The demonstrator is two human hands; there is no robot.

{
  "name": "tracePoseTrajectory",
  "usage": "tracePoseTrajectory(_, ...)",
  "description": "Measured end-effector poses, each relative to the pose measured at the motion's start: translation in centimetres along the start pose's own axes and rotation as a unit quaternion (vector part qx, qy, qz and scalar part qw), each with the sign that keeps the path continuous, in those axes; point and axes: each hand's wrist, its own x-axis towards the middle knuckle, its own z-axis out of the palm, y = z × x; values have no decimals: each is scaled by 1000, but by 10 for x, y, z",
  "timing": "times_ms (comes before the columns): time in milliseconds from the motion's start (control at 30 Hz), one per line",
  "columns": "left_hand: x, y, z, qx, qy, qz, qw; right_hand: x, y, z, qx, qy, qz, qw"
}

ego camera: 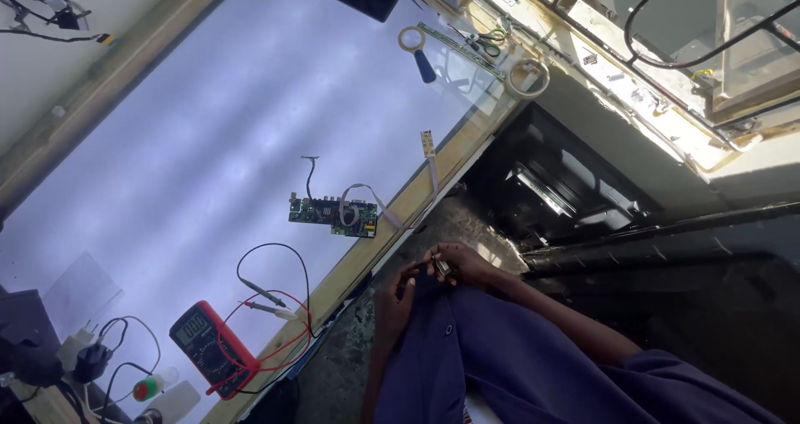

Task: The person handles a small circuit board and then attaches a long green circuit board to the edge of a large flat-screen TV. They connect a ribbon cable to a power board on the workbench, and the TV screen turns on to display a brand logo before showing a 'No Signal' message.

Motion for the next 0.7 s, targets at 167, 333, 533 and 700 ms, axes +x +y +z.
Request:
tracePoseTrajectory(167,6,1,-5,-4,3,-5,1000,0,-36,27,-14,-7,9,1000)
tracePoseTrajectory(333,24,2,-4,1,21,8,1000,17,-56,21,3,-34,16,999)
tracePoseTrajectory(533,68,41,3,-21,82,0,996,32,-139,22,19,-79,38,996)
tracePoseTrajectory(700,132,132,3,24,179,107,978,58,-225,23,20,-201,21,979)
